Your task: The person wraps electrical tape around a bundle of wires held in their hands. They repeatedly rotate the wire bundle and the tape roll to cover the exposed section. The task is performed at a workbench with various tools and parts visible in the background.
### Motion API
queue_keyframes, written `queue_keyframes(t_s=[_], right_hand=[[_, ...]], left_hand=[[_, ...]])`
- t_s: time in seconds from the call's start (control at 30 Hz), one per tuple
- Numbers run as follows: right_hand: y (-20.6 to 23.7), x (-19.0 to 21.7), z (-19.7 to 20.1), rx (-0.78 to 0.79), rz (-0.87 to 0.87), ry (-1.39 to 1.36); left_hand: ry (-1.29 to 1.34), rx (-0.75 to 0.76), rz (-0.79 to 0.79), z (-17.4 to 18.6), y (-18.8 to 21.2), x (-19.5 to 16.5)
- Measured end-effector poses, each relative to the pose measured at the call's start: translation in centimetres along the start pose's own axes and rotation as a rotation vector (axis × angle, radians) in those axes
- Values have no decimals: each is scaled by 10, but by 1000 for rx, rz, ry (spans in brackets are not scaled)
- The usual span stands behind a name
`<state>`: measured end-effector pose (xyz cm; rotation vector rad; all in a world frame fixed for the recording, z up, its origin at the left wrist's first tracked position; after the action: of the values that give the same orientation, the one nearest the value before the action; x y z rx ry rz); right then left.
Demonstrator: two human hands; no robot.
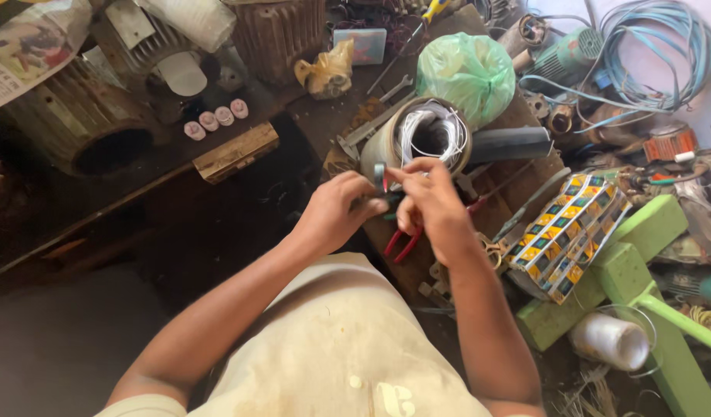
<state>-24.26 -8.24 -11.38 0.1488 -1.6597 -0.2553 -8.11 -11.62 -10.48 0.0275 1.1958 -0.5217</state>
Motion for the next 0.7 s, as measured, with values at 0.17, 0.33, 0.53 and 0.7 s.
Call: queue_keyframes(t_s=[0.17,0.33,0.53,0.7], right_hand=[[35,-2,0,-342,436,399],[40,-17,-13,-251,582,842],[-12,-18,18,-77,-12,-55],[-1,1,-7,-72,187,50]], left_hand=[[-4,206,392,-28,-20,35],[-116,173,209,-23,-24,23],[-88,-60,-269,2,8,-19],[-242,-112,-395,-2,15,-24]])
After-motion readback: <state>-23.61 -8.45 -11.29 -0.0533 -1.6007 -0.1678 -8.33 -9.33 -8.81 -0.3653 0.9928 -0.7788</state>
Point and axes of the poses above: each hand's wrist, its own y-axis away from the middle knuckle, its own z-axis out of the back of the hand, x = y × z, the point moved 9 cm from there along -y, towards the middle knuckle, and after that the axes turned 2 degrees about -x, right-handed, at the moved point
